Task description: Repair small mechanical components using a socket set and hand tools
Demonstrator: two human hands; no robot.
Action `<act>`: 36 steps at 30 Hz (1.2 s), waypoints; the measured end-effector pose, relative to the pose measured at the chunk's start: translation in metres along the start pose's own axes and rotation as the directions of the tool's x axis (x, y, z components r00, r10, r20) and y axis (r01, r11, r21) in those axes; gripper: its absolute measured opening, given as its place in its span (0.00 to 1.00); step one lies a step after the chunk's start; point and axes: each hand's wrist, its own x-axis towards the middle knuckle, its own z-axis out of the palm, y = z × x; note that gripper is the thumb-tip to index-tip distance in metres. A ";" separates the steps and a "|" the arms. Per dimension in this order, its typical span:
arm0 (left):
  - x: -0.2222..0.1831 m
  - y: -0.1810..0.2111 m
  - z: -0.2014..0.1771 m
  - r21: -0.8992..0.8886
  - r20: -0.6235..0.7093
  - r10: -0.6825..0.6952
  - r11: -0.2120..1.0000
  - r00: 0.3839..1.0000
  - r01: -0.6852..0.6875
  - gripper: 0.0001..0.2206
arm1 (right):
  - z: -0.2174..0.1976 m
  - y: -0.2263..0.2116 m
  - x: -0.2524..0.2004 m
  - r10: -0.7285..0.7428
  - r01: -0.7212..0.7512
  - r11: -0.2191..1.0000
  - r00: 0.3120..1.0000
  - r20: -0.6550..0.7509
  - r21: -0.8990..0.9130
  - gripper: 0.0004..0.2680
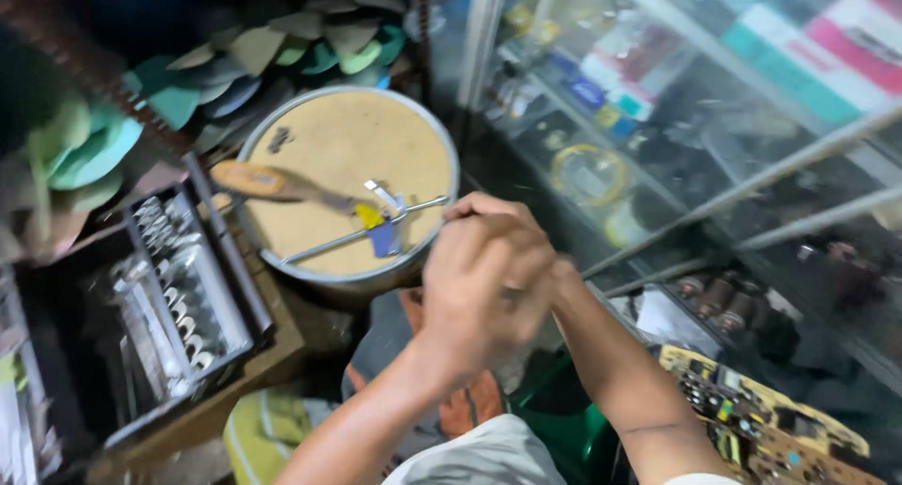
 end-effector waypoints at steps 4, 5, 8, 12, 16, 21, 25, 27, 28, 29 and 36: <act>0.002 -0.053 0.028 0.028 0.058 -0.057 0.998 0.997 0.056 0.10 | -0.053 -0.067 -0.031 -0.042 -0.001 0.980 0.976 -0.212 -0.199 0.06; 0.005 -0.061 0.035 0.056 0.045 -0.114 0.992 0.993 0.111 0.10 | -0.067 -0.076 -0.036 -0.018 -0.049 0.962 0.970 -0.242 -0.268 0.07; 0.019 -0.077 0.060 0.042 0.066 -0.145 0.989 0.987 0.142 0.10 | -0.108 -0.102 -0.057 -0.030 -0.110 0.917 0.939 -0.342 -0.384 0.08; 0.052 -0.072 0.097 0.018 0.137 -0.069 0.998 0.988 0.067 0.08 | -0.152 -0.136 -0.092 -0.194 -0.087 0.840 0.874 -0.446 -0.535 0.09; 0.097 -0.050 0.141 -0.084 0.182 0.090 0.994 0.979 -0.075 0.07 | -0.188 -0.171 -0.125 -0.319 -0.110 0.734 0.816 -0.483 -0.670 0.08; 0.145 -0.010 0.187 -0.073 0.246 0.257 0.966 0.935 -0.246 0.08 | -0.229 -0.204 -0.157 -0.457 -0.153 0.529 0.778 -0.432 -0.835 0.05; 0.181 0.038 0.206 -0.184 0.299 0.288 0.953 0.910 -0.241 0.08 | -0.261 -0.238 -0.175 -0.494 -0.214 0.455 0.747 -0.444 -0.865 0.08; 0.196 0.053 0.222 -0.215 0.290 0.370 0.924 0.882 -0.317 0.08 | -0.281 -0.248 -0.186 -0.529 -0.281 0.409 0.702 -0.477 -0.868 0.08; 0.202 0.061 0.229 -0.214 0.283 0.376 0.922 0.883 -0.324 0.08 | -0.295 -0.251 -0.191 -0.536 -0.278 0.403 0.700 -0.472 -0.872 0.08; 0.209 0.069 0.236 -0.234 0.270 0.415 0.904 0.869 -0.359 0.08 | -0.308 -0.254 -0.195 -0.540 -0.303 0.389 0.691 -0.481 -0.870 0.08; 0.244 0.109 0.301 -0.189 0.216 0.547 0.836 0.809 -0.515 0.12 | -0.399 -0.246 -0.213 -0.332 -0.516 0.300 0.732 -0.595 -0.803 0.11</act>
